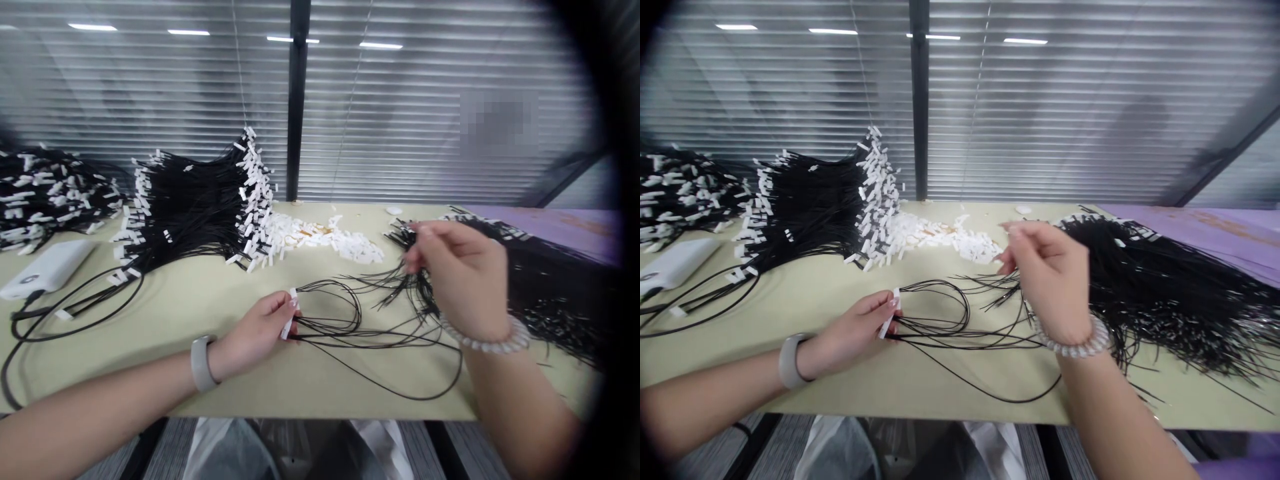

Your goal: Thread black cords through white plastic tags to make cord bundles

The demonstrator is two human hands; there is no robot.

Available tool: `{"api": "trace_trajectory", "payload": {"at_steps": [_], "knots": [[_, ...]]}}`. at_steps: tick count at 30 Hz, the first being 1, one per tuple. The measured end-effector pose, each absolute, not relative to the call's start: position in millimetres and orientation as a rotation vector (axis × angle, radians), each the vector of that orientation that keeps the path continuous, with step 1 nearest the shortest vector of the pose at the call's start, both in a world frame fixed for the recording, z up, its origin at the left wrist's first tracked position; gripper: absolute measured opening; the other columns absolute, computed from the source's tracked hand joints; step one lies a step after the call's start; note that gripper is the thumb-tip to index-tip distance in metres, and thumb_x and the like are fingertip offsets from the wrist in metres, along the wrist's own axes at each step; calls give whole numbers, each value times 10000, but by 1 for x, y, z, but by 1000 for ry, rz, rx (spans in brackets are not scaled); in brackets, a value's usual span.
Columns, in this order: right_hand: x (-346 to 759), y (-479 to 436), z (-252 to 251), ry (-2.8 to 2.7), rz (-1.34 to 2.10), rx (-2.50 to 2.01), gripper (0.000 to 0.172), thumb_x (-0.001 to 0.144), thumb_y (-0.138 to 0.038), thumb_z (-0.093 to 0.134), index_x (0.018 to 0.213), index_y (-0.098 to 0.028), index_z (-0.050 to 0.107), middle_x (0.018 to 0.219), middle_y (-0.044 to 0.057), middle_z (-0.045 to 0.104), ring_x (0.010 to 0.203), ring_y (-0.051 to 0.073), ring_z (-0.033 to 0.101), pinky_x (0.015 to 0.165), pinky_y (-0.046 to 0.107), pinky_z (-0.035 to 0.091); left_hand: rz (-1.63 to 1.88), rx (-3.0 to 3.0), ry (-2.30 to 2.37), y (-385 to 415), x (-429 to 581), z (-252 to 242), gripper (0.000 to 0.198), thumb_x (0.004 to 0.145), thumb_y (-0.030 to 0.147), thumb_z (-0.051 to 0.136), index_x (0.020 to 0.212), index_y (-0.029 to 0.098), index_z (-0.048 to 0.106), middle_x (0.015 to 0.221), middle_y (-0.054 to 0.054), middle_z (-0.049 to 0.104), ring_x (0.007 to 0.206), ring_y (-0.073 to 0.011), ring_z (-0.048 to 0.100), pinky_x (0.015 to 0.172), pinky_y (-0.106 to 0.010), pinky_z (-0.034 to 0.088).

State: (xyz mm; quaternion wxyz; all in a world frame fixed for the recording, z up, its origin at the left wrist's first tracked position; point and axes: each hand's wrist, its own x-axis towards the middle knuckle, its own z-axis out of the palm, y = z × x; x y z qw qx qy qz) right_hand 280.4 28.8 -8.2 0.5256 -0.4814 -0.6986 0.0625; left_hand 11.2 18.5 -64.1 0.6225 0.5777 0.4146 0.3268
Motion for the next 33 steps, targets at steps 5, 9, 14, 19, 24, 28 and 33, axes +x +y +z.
{"api": "trace_trajectory", "payload": {"at_steps": [5,9,14,19,24,28,33], "knots": [[245,22,-15,-1953,571,-1223,288,860,-243,473,1136,-238,553,750,3,651,628,100,614,646,243,518,737,1380,942,19,11,-63,312,862,452,410,807,153,478,792,-1,480,674,-106,500,623,-250,428],[221,16,-26,-2187,368,-1172,178,835,-183,501,921,-237,647,826,-18,662,737,93,600,731,230,466,717,1446,943,19,12,-62,296,865,439,415,820,153,478,788,3,483,677,-104,503,634,-249,425],[211,14,-32,-2213,312,-1150,126,832,-181,519,829,-209,642,752,-24,636,685,82,561,666,218,423,687,1572,950,16,11,-60,290,883,420,381,828,150,471,753,8,482,677,-112,518,632,-254,420],[211,15,-33,-2215,339,-1050,166,848,-187,501,871,-211,664,759,-5,597,695,74,535,666,209,417,677,1628,923,13,11,-59,282,892,405,364,855,147,473,777,-2,492,695,-119,531,640,-260,430],[209,11,-35,-2141,332,-1035,250,838,-111,475,1027,-208,606,847,-3,610,766,73,550,726,204,425,679,1660,921,14,11,-60,273,897,390,361,839,146,470,735,9,479,685,-115,527,638,-252,430],[208,11,-38,-2089,395,-1130,214,819,-115,502,1003,-212,554,770,-39,623,700,57,562,667,174,423,666,1666,915,13,11,-59,270,898,385,360,838,145,467,759,6,476,696,-116,535,636,-252,427],[208,10,-37,-2050,435,-1156,123,804,-130,523,896,-211,526,730,-53,610,645,42,549,597,147,407,661,1686,907,12,11,-57,267,901,384,355,827,149,458,734,9,482,702,-119,531,645,-253,424]]}}
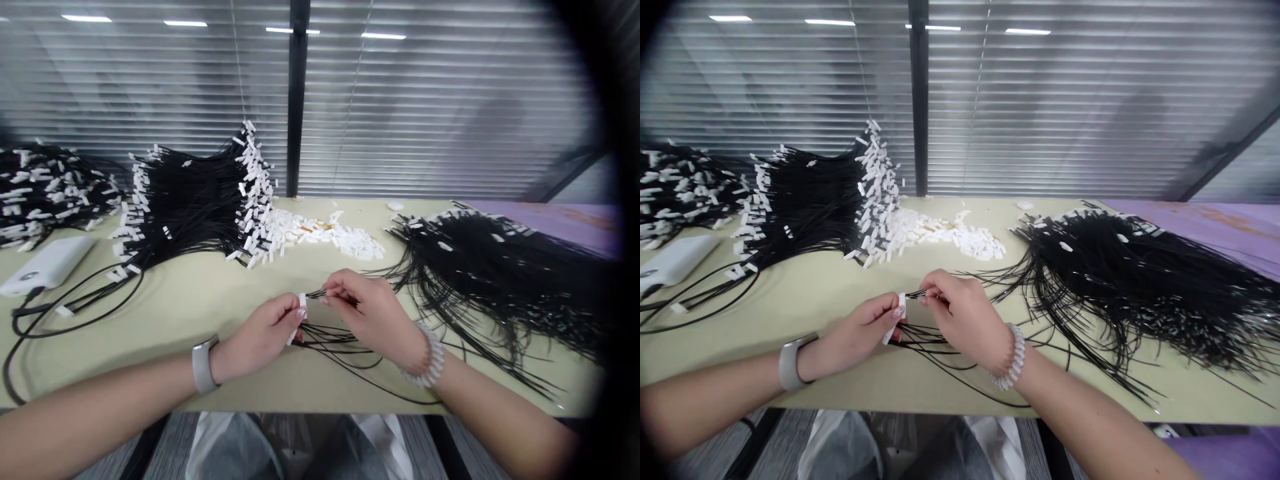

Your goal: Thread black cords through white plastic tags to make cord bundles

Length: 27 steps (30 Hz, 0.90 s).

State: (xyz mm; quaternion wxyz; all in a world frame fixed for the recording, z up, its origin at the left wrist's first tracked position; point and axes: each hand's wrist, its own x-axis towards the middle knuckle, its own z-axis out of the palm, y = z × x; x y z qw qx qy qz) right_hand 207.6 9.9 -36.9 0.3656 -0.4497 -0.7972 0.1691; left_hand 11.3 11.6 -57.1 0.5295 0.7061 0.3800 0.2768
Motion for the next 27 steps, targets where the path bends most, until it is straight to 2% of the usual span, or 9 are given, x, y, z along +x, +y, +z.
{"api": "trace_trajectory", "payload": {"at_steps": [14,27], "knots": [[208,10,-36,-2091,425,-1129,72,807,-125,508,833,-192,503,671,-50,592,564,48,498,543,165,363,628,1724,907,12,12,-56,276,904,380,337,833,149,472,733,-6,507,695,-127,516,646,-264,419],[212,10,-31,-2142,413,-1170,69,810,-127,498,822,-194,496,659,-55,588,566,56,497,557,176,353,643,1676,884,12,12,-57,270,900,385,345,824,151,457,731,3,483,693,-122,509,641,-256,418]]}}
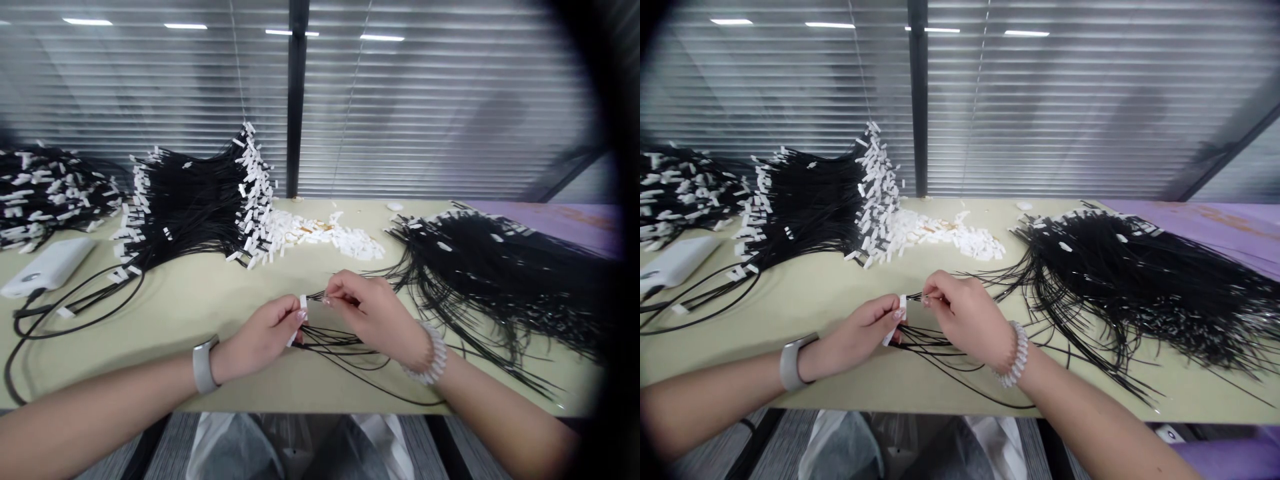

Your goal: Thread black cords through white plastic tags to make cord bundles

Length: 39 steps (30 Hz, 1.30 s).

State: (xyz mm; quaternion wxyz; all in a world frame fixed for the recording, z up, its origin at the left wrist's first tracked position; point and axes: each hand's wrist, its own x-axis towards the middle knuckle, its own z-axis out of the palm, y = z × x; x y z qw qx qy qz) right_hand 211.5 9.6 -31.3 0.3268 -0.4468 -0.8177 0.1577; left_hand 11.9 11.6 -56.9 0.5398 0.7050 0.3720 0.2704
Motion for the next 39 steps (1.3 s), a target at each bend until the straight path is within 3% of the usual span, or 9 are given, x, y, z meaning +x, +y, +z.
{"api": "trace_trajectory", "payload": {"at_steps": [12,18,39], "knots": [[210,8,-30,-2278,416,-1172,73,830,-145,455,849,-203,496,572,-58,521,498,68,427,514,192,312,635,1670,886,12,12,-56,271,897,385,350,842,148,471,735,-5,497,695,-125,509,641,-262,422],[212,9,-31,-2123,421,-1042,100,829,-104,436,845,-189,485,730,-24,603,609,65,516,578,179,361,644,1692,897,12,12,-58,277,896,389,350,816,154,472,722,-8,508,690,-127,501,639,-257,418],[210,10,-33,-2197,349,-1105,95,801,-99,460,807,-187,494,591,-60,520,497,47,417,515,173,304,637,1675,876,13,12,-60,283,890,406,357,824,155,470,727,-9,507,681,-124,505,628,-254,428]]}}
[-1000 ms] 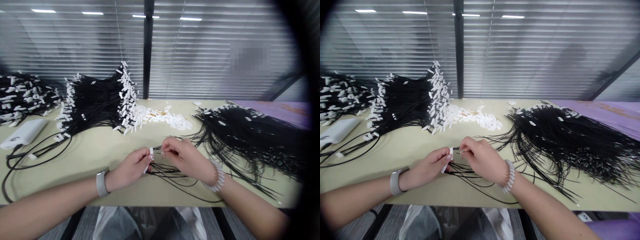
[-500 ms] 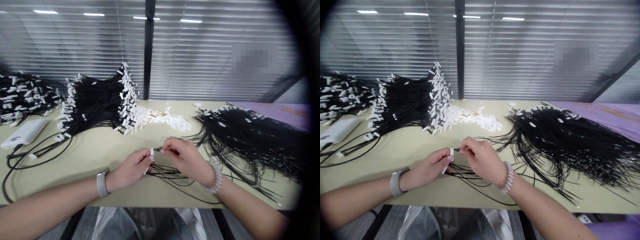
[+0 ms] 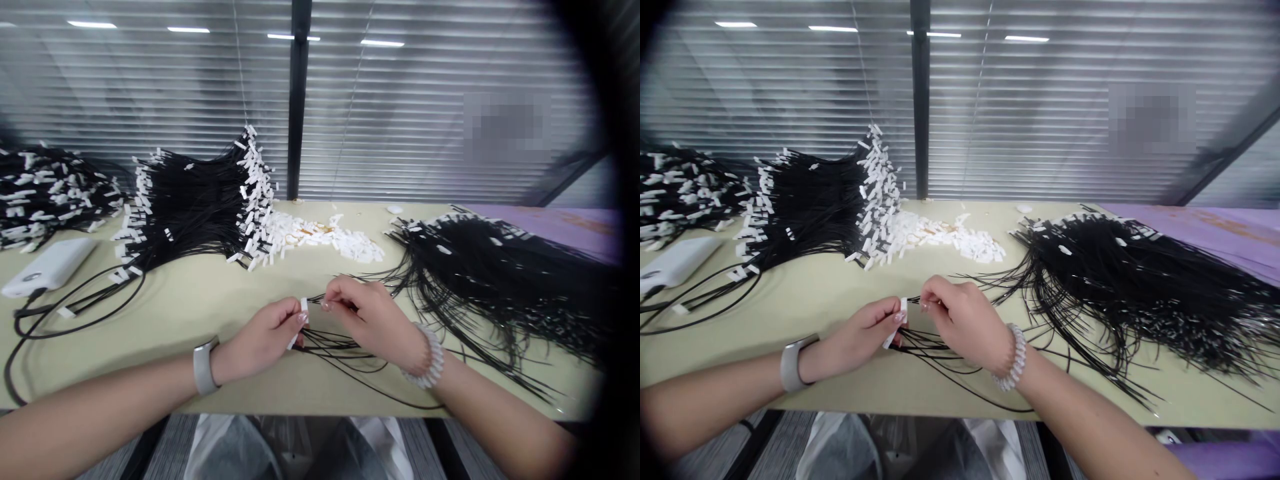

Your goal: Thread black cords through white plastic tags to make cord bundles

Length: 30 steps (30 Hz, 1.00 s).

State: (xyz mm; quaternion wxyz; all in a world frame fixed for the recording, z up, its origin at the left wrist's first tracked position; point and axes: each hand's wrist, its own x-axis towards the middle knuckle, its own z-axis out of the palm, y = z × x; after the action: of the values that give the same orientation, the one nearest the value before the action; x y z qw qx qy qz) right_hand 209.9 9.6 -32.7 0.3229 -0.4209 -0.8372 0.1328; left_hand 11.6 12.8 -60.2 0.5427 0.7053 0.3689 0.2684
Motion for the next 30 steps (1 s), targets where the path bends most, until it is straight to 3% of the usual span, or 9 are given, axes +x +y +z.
{"api": "trace_trajectory", "payload": {"at_steps": [17,24,30], "knots": [[211,11,-36,-2293,305,-1168,161,770,-70,470,829,-213,513,639,-75,553,529,45,443,536,169,303,625,1655,859,12,11,-61,286,900,404,345,829,152,461,743,-4,497,689,-118,499,650,-261,428],[211,10,-38,-2214,264,-1141,85,817,-130,464,828,-202,508,605,-68,533,514,43,431,535,163,297,616,1653,855,13,11,-61,292,898,409,346,852,149,471,768,-12,503,700,-120,497,654,-267,433],[211,12,-42,-2294,144,-1199,119,851,-165,416,854,-211,525,695,-30,575,608,78,492,588,192,317,617,1655,859,14,10,-63,292,897,414,349,840,154,467,758,-6,497,696,-120,503,656,-273,436]]}}
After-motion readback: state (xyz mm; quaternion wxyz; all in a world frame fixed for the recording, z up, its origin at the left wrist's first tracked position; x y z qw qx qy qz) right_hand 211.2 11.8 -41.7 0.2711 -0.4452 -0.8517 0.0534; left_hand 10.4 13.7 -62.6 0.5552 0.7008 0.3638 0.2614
